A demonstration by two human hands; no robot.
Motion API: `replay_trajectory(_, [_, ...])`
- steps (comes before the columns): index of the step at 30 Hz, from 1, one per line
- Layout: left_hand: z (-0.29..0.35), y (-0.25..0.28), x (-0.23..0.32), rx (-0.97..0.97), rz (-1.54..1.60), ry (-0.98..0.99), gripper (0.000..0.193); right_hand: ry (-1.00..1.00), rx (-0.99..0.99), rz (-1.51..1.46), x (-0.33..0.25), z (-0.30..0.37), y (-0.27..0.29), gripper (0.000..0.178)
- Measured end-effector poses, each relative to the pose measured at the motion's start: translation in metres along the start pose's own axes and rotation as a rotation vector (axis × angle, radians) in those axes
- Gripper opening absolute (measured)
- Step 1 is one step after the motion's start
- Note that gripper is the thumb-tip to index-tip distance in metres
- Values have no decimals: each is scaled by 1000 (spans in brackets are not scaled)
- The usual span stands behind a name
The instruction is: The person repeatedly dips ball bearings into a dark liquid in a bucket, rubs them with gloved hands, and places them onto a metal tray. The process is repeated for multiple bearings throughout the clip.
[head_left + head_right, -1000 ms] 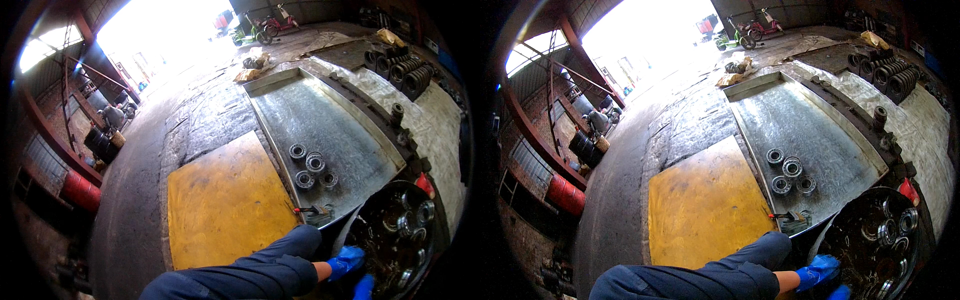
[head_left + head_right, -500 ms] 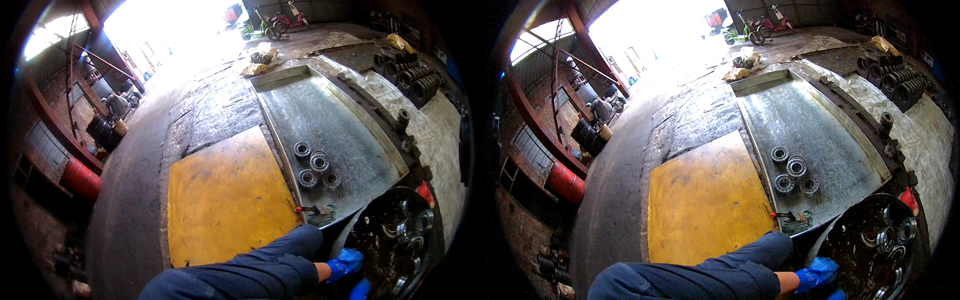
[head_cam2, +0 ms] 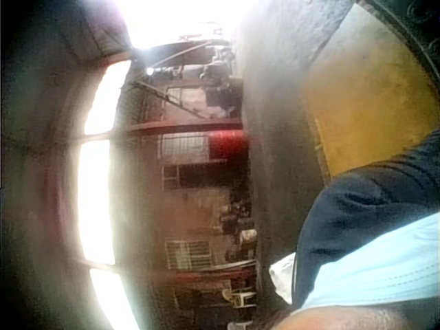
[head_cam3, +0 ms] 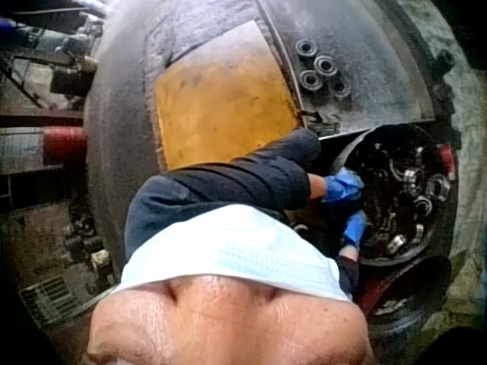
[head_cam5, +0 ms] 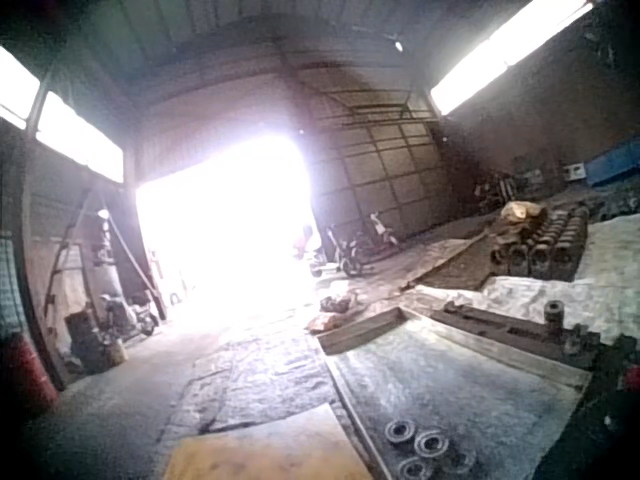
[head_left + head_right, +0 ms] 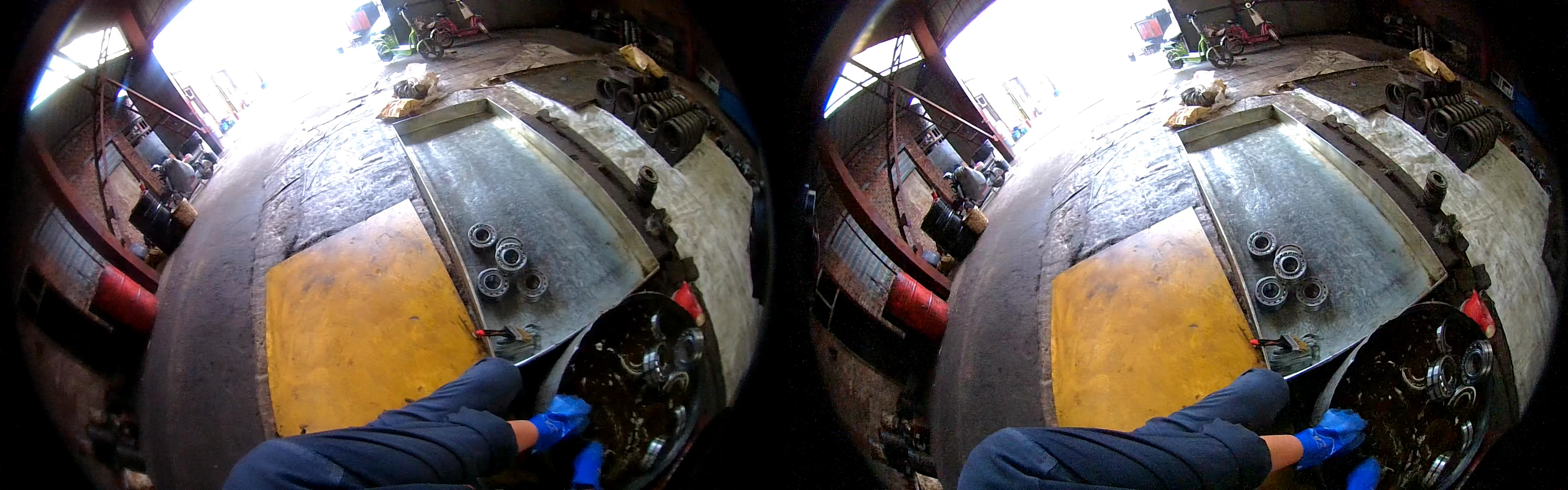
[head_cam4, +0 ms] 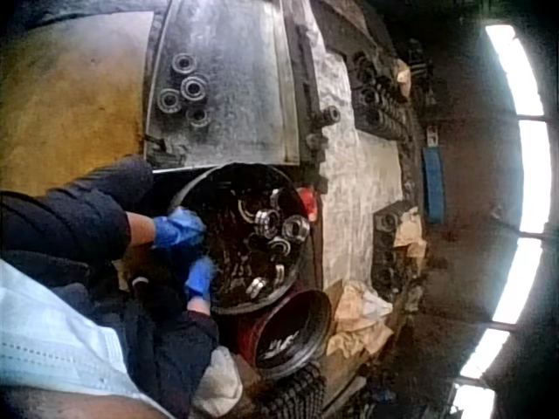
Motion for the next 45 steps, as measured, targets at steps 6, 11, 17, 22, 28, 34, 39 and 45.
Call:
replay_trajectory(6, [-3, -3, -1, -20, -13, 23, 20, -4, 2, -16, 2, 3, 4, 44])
replay_trajectory(11, [0, -3, -1, -54, -27, 4, 16, -2, -6, -30, 5, 4, 2, 45])
replay_trajectory(17, [-1, 13, -4, 24, 146, 57, 21, 2, -4, -59, 8, 1, 3, 45])
replay_trajectory(22, [-1, 10, 5, -162, 27, 95, 19, 2, -8, -68, 9, -1, 5, 46])
replay_trajectory(28, [4, 17, 4, 66, -6, -43, 22, 3, -23, -83, 8, -1, -3, 47])
replay_trajectory(34, [1, 8, 4, 24, 10, -13, 22, 8, -12, -98, 11, 1, 6, 47])
replay_trajectory(39, [-4, -4, -3, 14, 61, -5, 23, 14, -15, -95, 13, -2, 7, 48])
replay_trajectory(45, [-1, 2, 2, 123, 58, -46, 21, 13, -11, -121, 18, -2, 11, 49])
Point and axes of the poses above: each hand's wrist, its own z-axis away from the middle knuckle, its own y-axis out of the back of the hand, x = y × z, the point moved 9 cm from there along -z, towards the middle knuckle, and after that the axes turned 11 degrees about -z, right-handed, at the moved point
